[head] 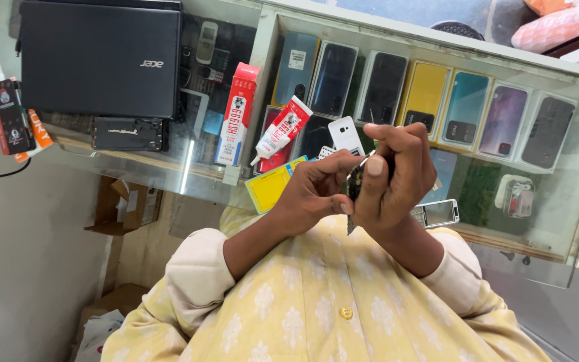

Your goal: The person holds a small blue circuit board and uses tweezers to adjust components. They then attach a small screen to the board and continue to manipulate the assembly with tweezers while seated on the floor.

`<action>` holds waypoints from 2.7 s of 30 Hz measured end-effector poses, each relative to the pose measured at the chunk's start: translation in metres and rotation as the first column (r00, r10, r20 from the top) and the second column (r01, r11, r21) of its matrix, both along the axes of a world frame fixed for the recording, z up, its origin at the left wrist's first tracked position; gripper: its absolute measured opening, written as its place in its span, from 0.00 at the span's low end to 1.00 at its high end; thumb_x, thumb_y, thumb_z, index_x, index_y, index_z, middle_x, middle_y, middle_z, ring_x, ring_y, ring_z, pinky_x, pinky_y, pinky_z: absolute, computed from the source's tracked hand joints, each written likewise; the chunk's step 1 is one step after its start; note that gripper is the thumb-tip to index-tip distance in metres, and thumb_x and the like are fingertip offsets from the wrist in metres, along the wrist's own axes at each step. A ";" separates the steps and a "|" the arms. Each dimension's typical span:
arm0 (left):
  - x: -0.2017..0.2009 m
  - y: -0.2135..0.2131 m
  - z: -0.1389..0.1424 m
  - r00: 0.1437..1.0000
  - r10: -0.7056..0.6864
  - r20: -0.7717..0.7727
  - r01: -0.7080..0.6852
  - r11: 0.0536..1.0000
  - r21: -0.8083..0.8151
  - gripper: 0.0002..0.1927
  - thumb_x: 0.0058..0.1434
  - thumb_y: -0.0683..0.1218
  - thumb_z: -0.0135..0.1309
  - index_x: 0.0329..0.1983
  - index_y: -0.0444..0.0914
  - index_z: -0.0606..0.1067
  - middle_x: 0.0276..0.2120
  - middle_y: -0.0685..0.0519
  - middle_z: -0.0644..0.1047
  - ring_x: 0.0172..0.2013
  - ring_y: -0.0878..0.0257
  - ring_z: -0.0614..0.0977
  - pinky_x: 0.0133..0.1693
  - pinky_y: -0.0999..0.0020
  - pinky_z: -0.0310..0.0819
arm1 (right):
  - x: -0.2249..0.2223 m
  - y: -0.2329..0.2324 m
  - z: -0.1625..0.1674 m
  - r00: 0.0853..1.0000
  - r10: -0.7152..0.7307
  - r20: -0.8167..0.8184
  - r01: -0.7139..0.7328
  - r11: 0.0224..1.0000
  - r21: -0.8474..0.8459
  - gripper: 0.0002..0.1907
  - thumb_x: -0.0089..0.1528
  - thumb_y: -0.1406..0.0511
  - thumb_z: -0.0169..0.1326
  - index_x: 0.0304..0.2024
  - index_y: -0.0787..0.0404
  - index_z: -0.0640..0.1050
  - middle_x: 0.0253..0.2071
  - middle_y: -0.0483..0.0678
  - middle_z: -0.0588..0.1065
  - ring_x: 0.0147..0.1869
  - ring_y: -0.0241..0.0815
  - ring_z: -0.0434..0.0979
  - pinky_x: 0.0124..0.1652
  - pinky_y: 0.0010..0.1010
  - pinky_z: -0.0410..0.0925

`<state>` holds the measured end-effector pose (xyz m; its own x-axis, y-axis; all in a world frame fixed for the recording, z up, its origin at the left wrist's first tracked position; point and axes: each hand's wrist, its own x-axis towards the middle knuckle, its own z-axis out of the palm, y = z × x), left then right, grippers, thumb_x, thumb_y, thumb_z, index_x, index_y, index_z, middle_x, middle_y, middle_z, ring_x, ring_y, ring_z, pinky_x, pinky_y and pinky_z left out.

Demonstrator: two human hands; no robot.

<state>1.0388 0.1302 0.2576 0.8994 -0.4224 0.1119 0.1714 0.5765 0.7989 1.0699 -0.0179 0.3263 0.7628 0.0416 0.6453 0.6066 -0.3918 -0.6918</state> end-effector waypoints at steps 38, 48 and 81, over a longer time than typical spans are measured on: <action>-0.025 0.011 0.069 0.949 -0.232 -0.215 0.115 0.886 -0.449 0.42 0.60 0.56 0.70 0.68 0.27 0.67 0.57 0.44 0.78 0.57 0.55 0.81 0.64 0.51 0.74 | -0.048 -0.062 0.028 0.940 0.304 -0.157 -0.208 0.873 0.441 0.12 0.64 0.68 0.68 0.44 0.68 0.78 0.42 0.56 0.78 0.45 0.45 0.81 0.42 0.29 0.72; -0.007 -0.002 0.050 0.970 0.028 -0.240 -0.110 0.935 -0.337 0.39 0.62 0.50 0.70 0.70 0.31 0.67 0.60 0.45 0.77 0.61 0.56 0.79 0.68 0.53 0.74 | -0.038 -0.035 0.035 0.998 0.037 -0.041 -0.030 0.989 0.144 0.13 0.61 0.71 0.66 0.44 0.67 0.75 0.43 0.53 0.78 0.47 0.47 0.83 0.44 0.32 0.77; -0.007 0.003 0.052 0.995 0.093 -0.046 -0.101 0.976 -0.193 0.38 0.61 0.52 0.71 0.68 0.29 0.69 0.57 0.48 0.76 0.53 0.68 0.80 0.53 0.71 0.80 | -0.039 -0.036 0.013 0.985 0.168 -0.049 -0.169 0.985 -0.015 0.19 0.52 0.69 0.73 0.46 0.59 0.83 0.50 0.51 0.78 0.50 0.43 0.80 0.43 0.29 0.70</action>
